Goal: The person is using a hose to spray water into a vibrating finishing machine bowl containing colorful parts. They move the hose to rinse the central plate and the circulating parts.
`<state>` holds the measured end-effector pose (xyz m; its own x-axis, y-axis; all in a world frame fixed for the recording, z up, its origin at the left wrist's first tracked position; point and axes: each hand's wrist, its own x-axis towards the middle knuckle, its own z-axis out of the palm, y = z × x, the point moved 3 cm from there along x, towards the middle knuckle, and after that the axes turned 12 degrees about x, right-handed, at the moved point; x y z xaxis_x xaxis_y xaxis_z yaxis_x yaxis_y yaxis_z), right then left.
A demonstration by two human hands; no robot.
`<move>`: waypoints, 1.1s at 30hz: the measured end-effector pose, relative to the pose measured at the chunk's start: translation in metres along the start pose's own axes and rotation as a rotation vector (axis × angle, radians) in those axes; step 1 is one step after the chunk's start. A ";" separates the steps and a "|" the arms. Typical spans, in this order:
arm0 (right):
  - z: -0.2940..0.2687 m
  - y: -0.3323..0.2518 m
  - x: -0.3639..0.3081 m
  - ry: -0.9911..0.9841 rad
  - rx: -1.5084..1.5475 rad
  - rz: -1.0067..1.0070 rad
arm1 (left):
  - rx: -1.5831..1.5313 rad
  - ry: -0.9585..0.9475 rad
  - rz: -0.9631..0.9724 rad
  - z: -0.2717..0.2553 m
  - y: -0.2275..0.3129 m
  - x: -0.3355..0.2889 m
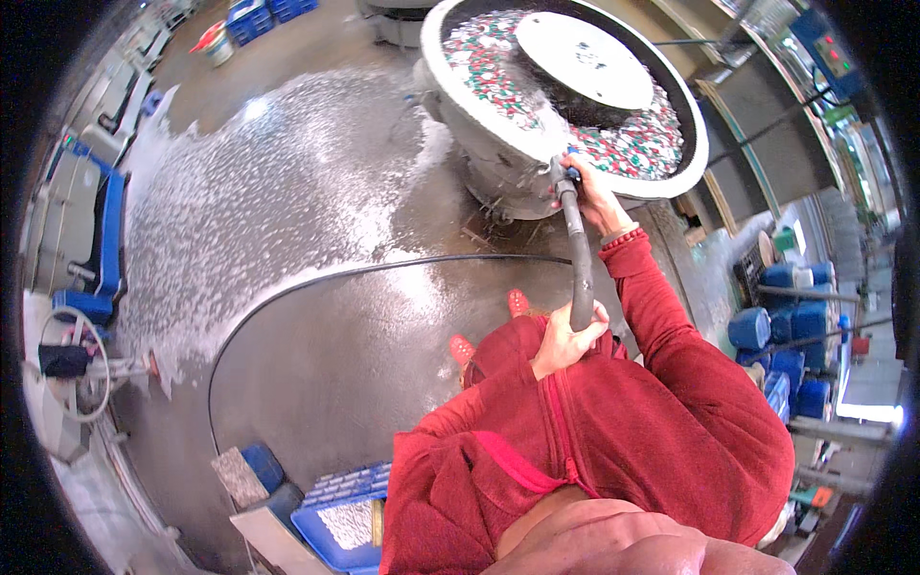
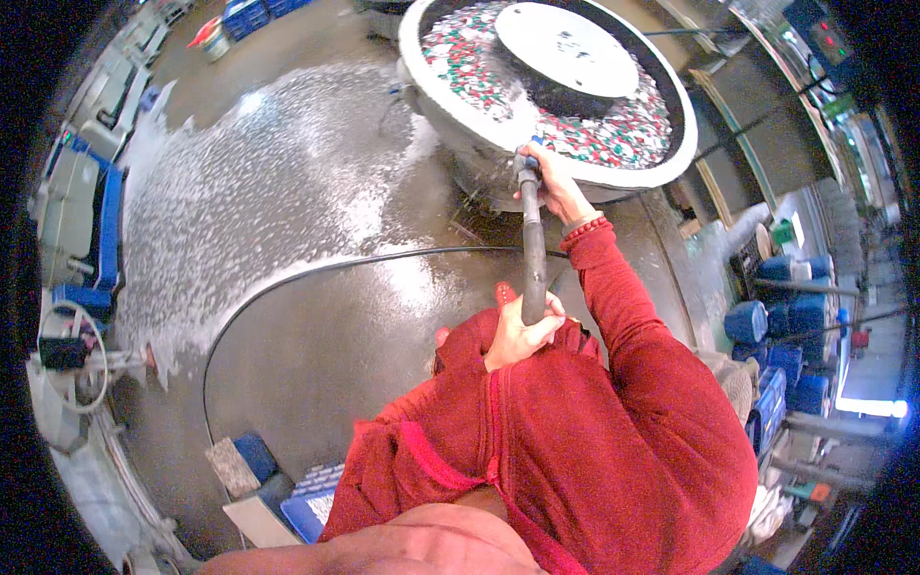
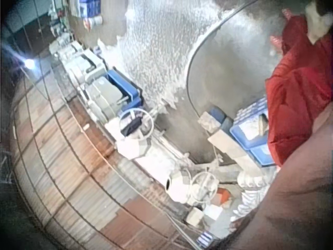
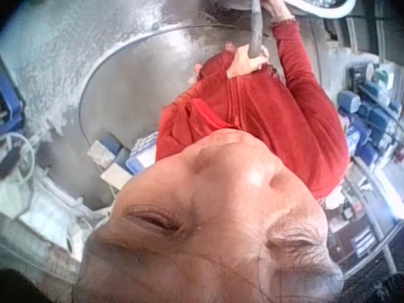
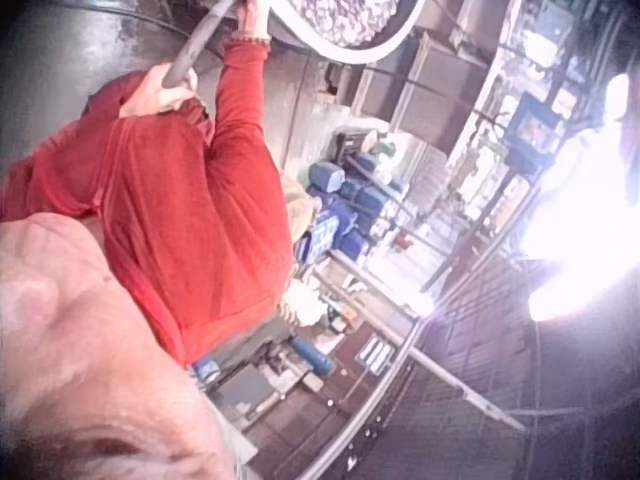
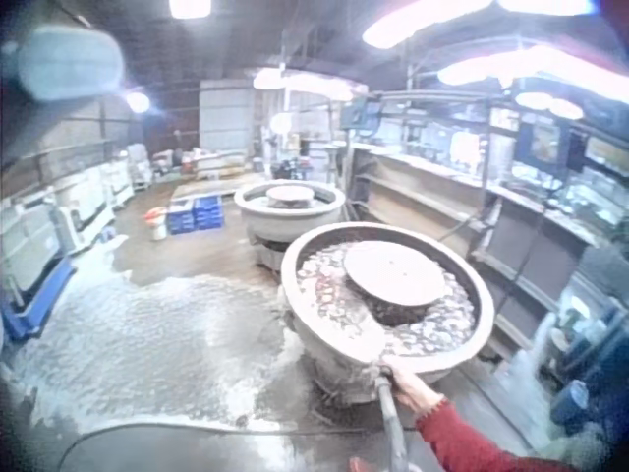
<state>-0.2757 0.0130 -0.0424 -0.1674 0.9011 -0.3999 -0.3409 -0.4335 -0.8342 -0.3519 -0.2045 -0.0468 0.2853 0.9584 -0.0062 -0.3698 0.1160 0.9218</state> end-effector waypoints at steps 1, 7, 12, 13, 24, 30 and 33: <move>-0.008 -0.002 -0.003 0.031 -0.012 -0.013 | 0.001 -0.013 -0.018 0.005 -0.002 0.003; -0.086 -0.032 0.001 0.064 0.044 -0.066 | -0.082 -0.121 -0.115 0.056 -0.015 0.033; -0.171 -0.070 -0.037 0.071 0.063 -0.165 | -0.134 -0.200 -0.193 0.115 -0.019 0.072; -0.207 -0.074 -0.046 0.141 0.075 -0.200 | -0.134 -0.213 -0.211 0.131 -0.025 0.080; -0.574 -0.008 -0.286 0.668 0.360 -0.157 | -0.193 -0.208 -0.243 0.343 -0.076 0.203; -0.648 -0.012 -0.381 0.858 0.445 -0.283 | -0.282 -0.221 -0.170 0.447 -0.080 0.279; -0.671 -0.042 -0.382 0.873 0.461 -0.407 | -0.280 -0.199 -0.180 0.485 -0.096 0.320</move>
<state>0.4235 -0.3109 -0.1094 0.6962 0.5893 -0.4099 -0.5694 0.1055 -0.8153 0.2034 -0.0351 0.0508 0.5233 0.8502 -0.0579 -0.5177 0.3711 0.7709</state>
